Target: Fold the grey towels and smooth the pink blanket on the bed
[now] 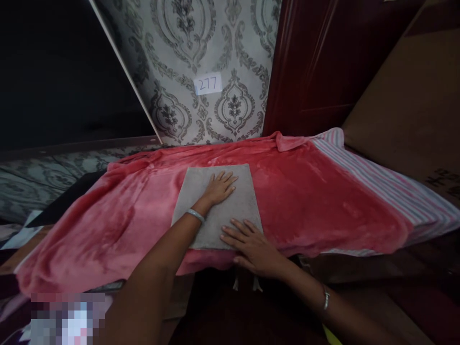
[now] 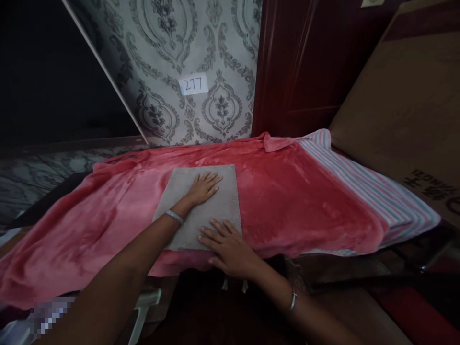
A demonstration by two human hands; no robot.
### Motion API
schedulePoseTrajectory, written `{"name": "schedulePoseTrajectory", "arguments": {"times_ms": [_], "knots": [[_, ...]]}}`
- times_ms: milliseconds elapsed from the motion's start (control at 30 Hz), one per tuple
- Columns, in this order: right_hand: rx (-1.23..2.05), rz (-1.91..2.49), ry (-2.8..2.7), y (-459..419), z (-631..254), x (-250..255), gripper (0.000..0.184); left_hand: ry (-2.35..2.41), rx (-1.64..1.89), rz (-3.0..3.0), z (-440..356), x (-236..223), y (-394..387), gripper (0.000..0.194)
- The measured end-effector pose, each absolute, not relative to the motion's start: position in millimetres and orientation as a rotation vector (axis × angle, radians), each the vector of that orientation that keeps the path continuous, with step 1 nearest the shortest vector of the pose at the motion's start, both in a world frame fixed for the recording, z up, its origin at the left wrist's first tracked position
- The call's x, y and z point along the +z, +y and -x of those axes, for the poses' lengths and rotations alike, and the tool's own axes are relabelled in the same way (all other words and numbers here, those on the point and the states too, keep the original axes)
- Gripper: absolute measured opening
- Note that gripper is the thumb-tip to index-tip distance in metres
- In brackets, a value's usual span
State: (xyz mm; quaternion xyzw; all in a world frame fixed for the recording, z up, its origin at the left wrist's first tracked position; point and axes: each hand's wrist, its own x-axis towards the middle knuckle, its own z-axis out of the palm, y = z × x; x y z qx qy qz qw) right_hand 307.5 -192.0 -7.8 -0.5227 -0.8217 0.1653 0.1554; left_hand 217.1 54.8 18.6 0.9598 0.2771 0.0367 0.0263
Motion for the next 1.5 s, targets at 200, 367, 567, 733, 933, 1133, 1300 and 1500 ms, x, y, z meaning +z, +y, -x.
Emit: {"name": "schedulePoseTrajectory", "arguments": {"times_ms": [200,367,567,733,933,1133,1300,1500], "knots": [[0.538,1.34,-2.22,-189.7,-316.9,-10.3,0.052,0.878,0.116,-2.912,-217.4,22.9,54.0,0.058],[0.44,1.267,-1.97,-149.9,-346.7,0.8,0.046,1.12,0.161,-2.815,-196.4,36.3,23.0,0.065],[0.21,1.458,-2.046,-57.1,-340.8,16.7,0.052,1.25,0.136,-2.763,-138.3,33.9,-39.8,0.072],[0.149,1.667,-2.3,-24.0,-310.2,6.4,0.057,1.375,0.133,-2.771,-115.5,12.2,-64.2,0.072],[0.062,1.691,-2.358,-26.3,-307.7,-14.8,0.056,1.41,0.198,-2.769,-116.8,2.0,-69.4,0.072],[0.032,1.694,-2.374,-22.1,-309.9,-17.4,0.058,1.408,0.267,-2.751,-105.3,-4.3,-79.9,0.073],[0.034,1.712,-2.379,-24.1,-309.6,-18.3,0.058,1.542,0.4,-2.686,-85.2,-20.5,-106.4,0.074],[0.135,1.752,-2.348,-16.2,-305.5,-4.7,0.057,1.348,0.517,-2.543,-50.3,-2.4,-105.1,0.054]]}}
